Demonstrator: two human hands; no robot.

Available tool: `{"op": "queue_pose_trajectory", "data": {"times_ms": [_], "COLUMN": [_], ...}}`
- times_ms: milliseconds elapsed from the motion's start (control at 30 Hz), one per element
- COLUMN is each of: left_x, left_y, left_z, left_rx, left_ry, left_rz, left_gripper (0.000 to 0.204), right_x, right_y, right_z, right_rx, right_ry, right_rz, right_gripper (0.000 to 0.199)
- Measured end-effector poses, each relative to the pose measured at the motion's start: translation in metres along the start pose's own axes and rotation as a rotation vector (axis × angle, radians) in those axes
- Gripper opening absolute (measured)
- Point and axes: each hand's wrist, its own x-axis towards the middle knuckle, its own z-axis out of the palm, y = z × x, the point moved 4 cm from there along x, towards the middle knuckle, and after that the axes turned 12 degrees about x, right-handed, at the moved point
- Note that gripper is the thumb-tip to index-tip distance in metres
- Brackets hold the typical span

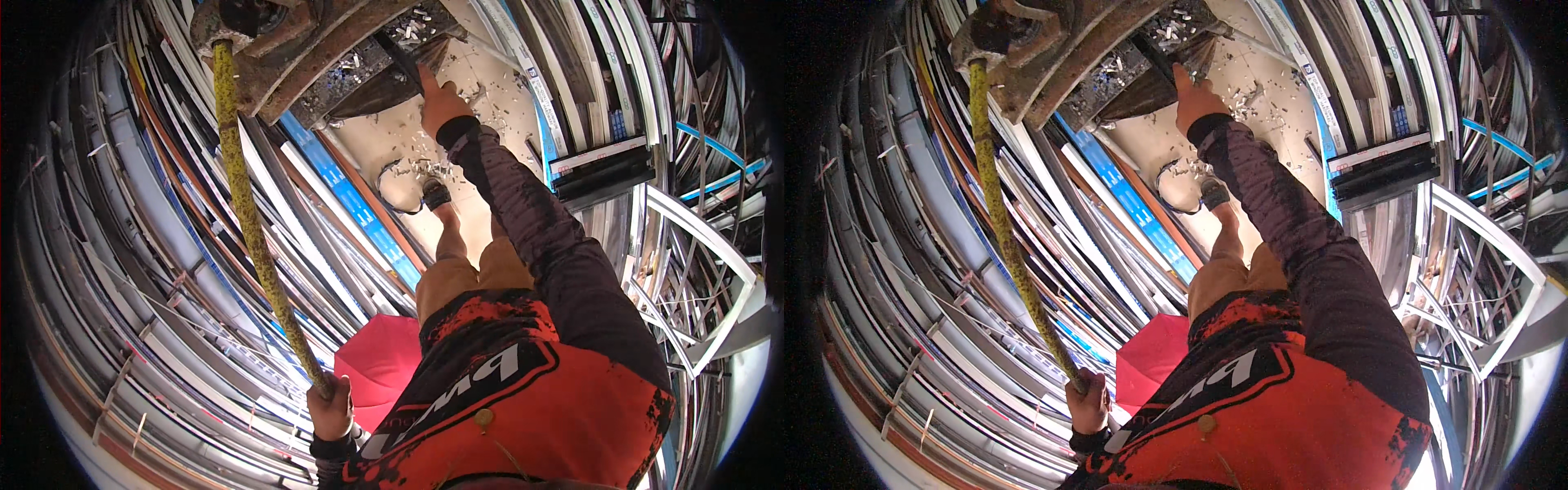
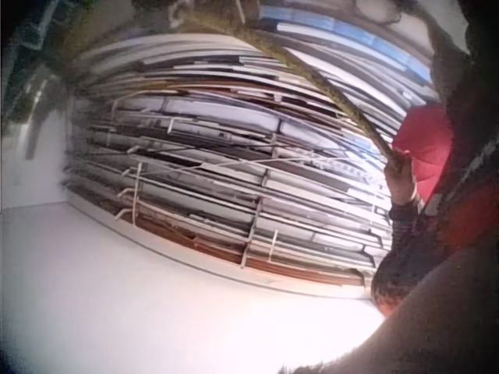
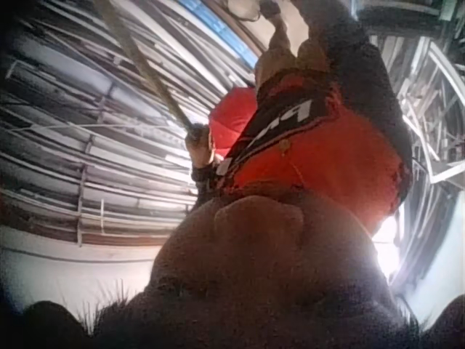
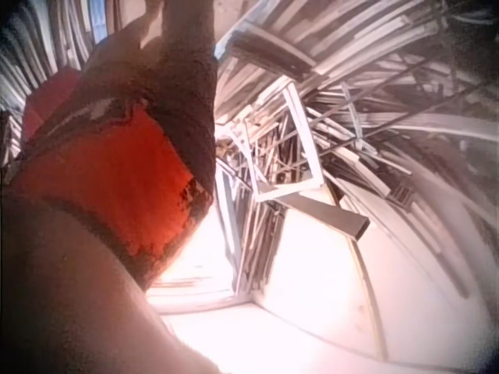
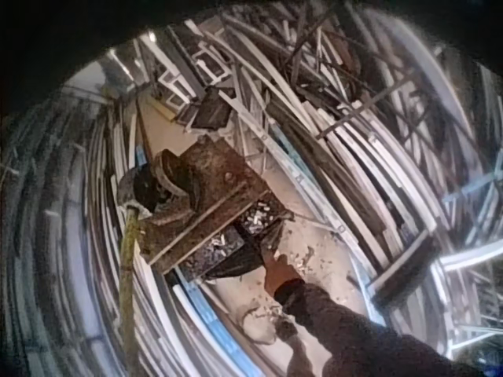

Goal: The person organizes long metal profiles in a storage area by picking them up and placing them onto racks.

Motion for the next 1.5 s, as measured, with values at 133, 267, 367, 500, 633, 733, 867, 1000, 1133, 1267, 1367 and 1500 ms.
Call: {"op": "queue_pose_trajectory", "data": {"times_ms": [133, 267, 367, 500, 633, 733, 867, 1000, 1133, 1267, 1367, 1500], "left_x": [0.001, 0.001, 0.001, 0.005, 0.007, 0.030, 0.210, 0.294, 0.177, 0.024, -0.020, -0.011], "left_y": [-0.002, -0.014, -0.020, -0.015, -0.026, -0.044, -0.086, -0.063, -0.077, -0.002, 0.021, 0.015], "left_z": [-0.002, -0.007, -0.007, -0.007, -0.009, 0.003, 0.131, 0.171, 0.118, 0.018, -0.013, -0.012], "left_rx": [0.058, 0.113, 0.125, 0.121, 0.199, 0.203, 0.267, 0.113, 0.252, 0.389, 0.464, 0.461], "left_ry": [0.008, 0.012, 0.010, -0.007, 0.022, 0.002, 0.069, 0.318, 0.152, 0.207, 0.333, 0.373], "left_rz": [-0.014, 0.005, 0.022, -0.027, 0.008, 0.128, 0.475, 0.563, 0.455, 0.302, 0.351, 0.381], "left_gripper": [0.032, 0.031, 0.031, 0.032, 0.032, 0.034, 0.016, 0.023, 0.016, 0.023, 0.025, 0.024], "right_x": [0.000, 0.000, 0.012, 0.049, 0.052, 0.050, 0.059, 0.059, 0.061, 0.061, 0.064, 0.069], "right_y": [0.002, 0.004, -0.002, -0.014, -0.019, -0.014, -0.007, -0.037, 0.000, 0.010, -0.019, -0.016], "right_z": [-0.004, 0.001, 0.000, 0.004, 0.008, -0.001, -0.003, 0.028, 0.011, 0.011, 0.014, 0.018], "right_rx": [0.013, 0.094, 0.112, 0.048, 0.047, 0.024, 0.008, -0.133, -0.054, -0.041, -0.109, -0.068], "right_ry": [-0.018, -0.033, -0.046, -0.034, -0.090, -0.099, -0.044, -0.089, -0.143, -0.036, -0.083, -0.232], "right_rz": [0.012, 0.009, -0.007, 0.026, 0.043, 0.087, 0.095, 0.006, 0.097, 0.159, 0.036, 0.094], "right_gripper": [0.076, 0.072, 0.069, 0.068, 0.069, 0.069, 0.069, 0.064, 0.058, 0.055, 0.061, 0.079]}}
